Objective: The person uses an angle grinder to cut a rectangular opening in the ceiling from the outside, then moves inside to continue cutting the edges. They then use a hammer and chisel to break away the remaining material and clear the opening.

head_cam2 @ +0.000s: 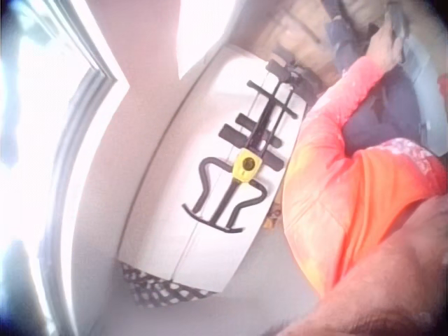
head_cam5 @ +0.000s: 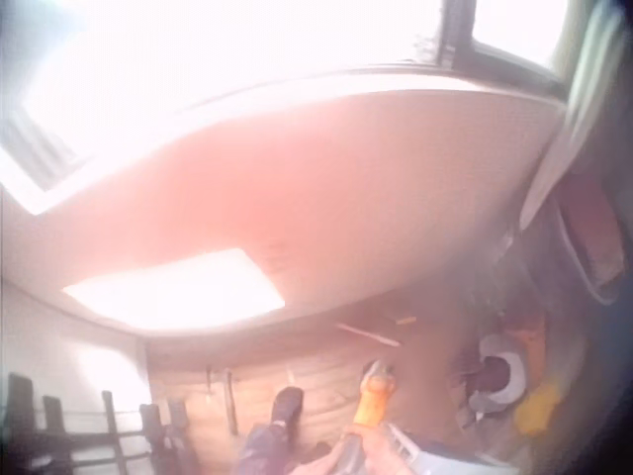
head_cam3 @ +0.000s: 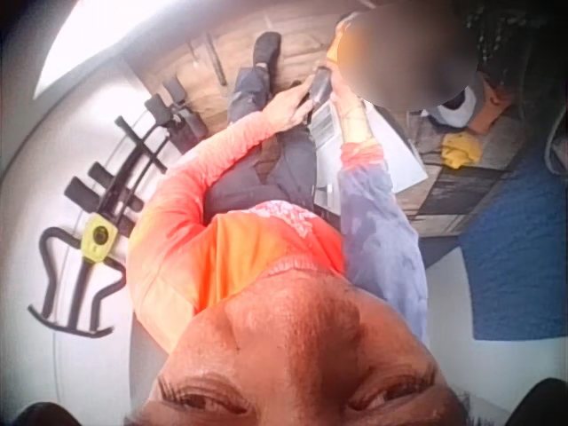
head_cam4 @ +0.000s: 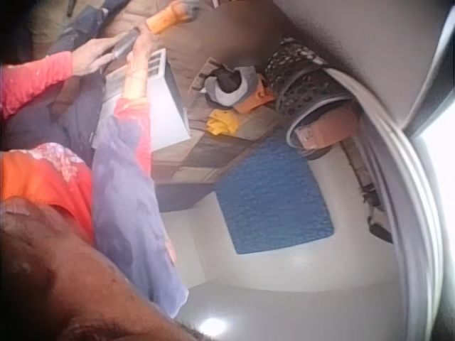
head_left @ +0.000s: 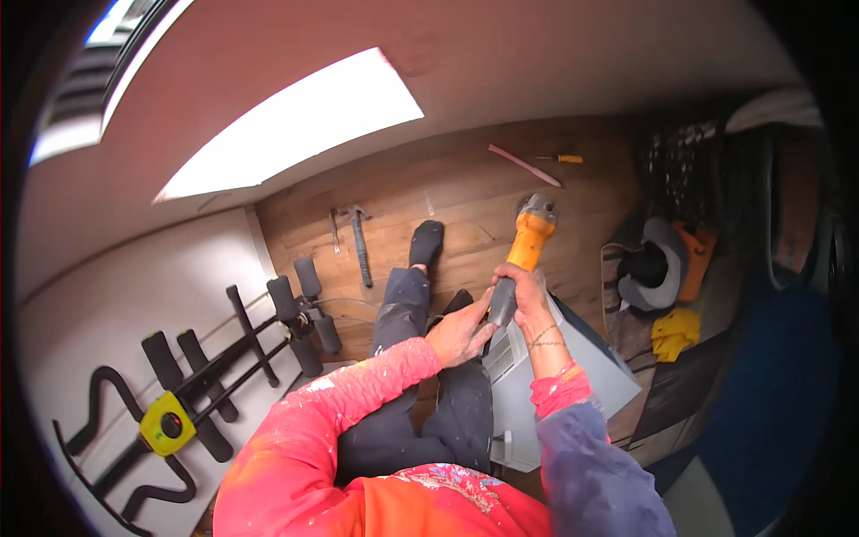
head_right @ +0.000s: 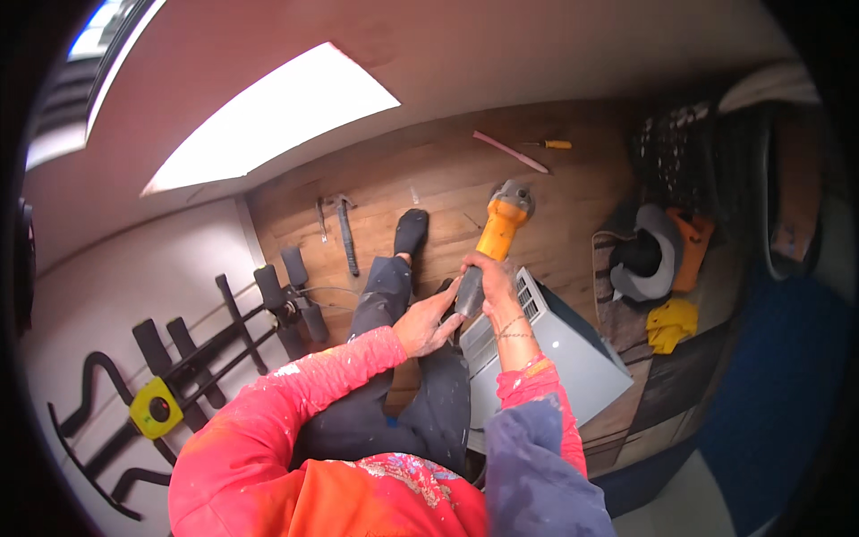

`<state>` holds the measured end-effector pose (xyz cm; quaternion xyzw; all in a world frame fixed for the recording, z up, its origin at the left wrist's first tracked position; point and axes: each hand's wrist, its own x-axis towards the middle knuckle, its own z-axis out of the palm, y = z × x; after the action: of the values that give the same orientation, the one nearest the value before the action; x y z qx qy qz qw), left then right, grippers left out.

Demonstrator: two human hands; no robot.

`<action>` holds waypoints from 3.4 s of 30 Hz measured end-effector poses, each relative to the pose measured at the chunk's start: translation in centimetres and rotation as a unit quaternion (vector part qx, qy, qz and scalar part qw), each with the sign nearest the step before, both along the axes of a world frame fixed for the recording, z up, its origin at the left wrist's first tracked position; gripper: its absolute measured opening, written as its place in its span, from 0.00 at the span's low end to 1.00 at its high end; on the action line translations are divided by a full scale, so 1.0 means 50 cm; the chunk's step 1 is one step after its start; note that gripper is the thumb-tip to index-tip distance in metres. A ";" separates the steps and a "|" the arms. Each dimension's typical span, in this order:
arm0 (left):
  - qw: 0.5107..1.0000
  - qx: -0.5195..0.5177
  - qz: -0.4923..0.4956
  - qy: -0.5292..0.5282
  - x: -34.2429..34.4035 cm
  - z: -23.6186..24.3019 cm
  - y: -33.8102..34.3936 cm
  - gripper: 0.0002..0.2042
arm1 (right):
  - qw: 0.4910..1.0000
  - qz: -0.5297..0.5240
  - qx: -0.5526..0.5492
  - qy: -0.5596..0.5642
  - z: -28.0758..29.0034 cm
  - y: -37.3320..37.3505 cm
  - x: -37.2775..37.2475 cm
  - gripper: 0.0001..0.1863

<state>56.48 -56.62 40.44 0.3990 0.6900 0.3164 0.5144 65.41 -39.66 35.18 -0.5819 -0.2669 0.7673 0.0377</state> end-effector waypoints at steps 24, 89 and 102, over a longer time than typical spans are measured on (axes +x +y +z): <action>0.871 0.064 0.441 -0.206 -0.550 -0.365 0.004 0.25 | 0.918 0.295 0.166 0.208 -0.245 -0.078 -0.679 0.23; 0.899 -0.077 0.430 0.011 -0.708 -0.459 0.228 0.39 | 0.940 0.283 0.145 0.125 -0.381 0.137 -0.875 0.15; 0.900 -0.059 0.432 0.026 -0.710 -0.478 0.239 0.39 | 0.942 0.282 0.147 0.105 -0.390 0.148 -0.877 0.17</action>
<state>20.97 -44.66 16.54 0.0391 0.8247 0.4562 0.3319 21.59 -32.24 15.71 -0.3868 -0.5242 0.7556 -0.0675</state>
